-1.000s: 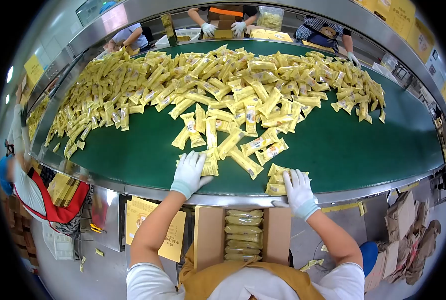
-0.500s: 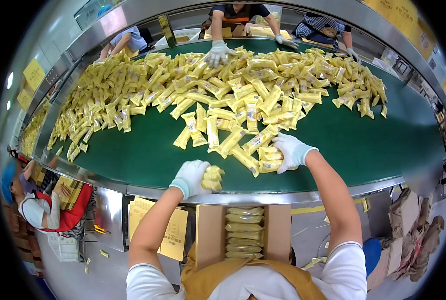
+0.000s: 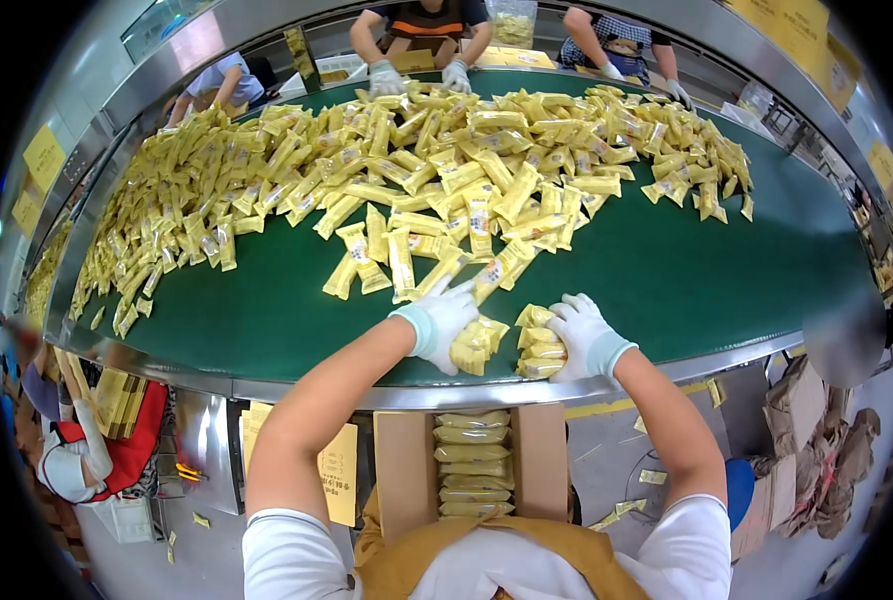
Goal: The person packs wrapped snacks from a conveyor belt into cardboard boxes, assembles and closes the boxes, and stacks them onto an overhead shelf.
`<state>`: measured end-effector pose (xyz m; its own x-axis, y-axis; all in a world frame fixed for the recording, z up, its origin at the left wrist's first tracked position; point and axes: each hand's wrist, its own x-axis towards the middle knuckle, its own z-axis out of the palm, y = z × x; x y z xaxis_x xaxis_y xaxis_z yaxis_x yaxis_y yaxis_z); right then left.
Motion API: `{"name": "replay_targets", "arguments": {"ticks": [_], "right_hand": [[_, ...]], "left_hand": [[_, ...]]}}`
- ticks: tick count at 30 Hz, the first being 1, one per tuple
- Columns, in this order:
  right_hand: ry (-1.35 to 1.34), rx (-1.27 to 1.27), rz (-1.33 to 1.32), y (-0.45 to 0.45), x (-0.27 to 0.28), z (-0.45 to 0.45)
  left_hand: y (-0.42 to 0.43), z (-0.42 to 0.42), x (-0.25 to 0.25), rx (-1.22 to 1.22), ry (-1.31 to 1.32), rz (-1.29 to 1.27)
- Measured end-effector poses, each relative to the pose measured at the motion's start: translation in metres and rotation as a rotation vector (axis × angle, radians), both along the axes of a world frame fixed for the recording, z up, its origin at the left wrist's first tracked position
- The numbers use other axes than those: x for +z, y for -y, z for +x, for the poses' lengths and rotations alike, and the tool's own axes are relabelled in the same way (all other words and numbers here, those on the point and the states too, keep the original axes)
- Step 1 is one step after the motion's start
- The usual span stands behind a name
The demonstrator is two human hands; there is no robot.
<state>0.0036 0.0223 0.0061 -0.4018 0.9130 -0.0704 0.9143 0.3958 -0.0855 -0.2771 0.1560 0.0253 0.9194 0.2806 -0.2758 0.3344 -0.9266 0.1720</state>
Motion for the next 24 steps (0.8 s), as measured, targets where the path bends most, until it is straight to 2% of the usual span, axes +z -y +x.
{"name": "replay_targets", "arguments": {"ticks": [1,4,6,10,14,15,16,18,19,20,21,22,24], "right_hand": [[0.003,0.017,0.053,0.006,-0.005,0.004],[-0.196,-0.037,-0.049,0.013,-0.014,0.008],[-0.154,-0.164,-0.067,0.019,-0.011,-0.001],[-0.050,-0.354,-0.039,0.024,-0.016,-0.022],[-0.003,-0.518,-0.179,0.017,-0.007,-0.033],[-0.079,-0.577,-0.180,0.016,-0.010,-0.032],[-0.301,-0.642,-0.159,0.018,-0.012,-0.029],[-1.604,-0.735,-0.692,0.027,0.002,-0.021],[-1.957,-0.798,-0.778,0.038,0.014,-0.025],[-2.089,-0.725,-0.707,0.049,0.039,-0.036],[-2.167,-0.705,-0.679,0.059,0.051,-0.041],[-2.246,-0.683,-0.653,0.070,0.059,-0.047],[-2.305,-0.691,-0.679,0.091,0.082,-0.062]], "left_hand": [[0.005,-0.003,-0.002,-0.009,-0.021,0.032],[0.017,-0.015,-0.003,0.008,-0.013,0.039],[0.027,-0.024,-0.007,0.068,0.091,0.039],[0.045,-0.027,-0.012,0.225,0.138,0.234],[0.046,-0.020,-0.003,0.261,-0.061,0.149],[0.050,-0.022,-0.004,0.312,-0.033,0.139],[0.053,-0.026,-0.007,0.360,-0.007,0.128],[0.058,-0.033,-0.005,0.501,0.075,0.040],[0.060,-0.038,0.005,0.597,0.133,-0.036],[0.060,-0.045,0.010,0.695,0.190,-0.114],[0.056,-0.061,-0.019,0.808,0.438,-0.080],[0.042,-0.078,-0.049,0.862,0.693,-0.224],[0.029,-0.105,-0.037,1.095,0.806,-1.003]]}}
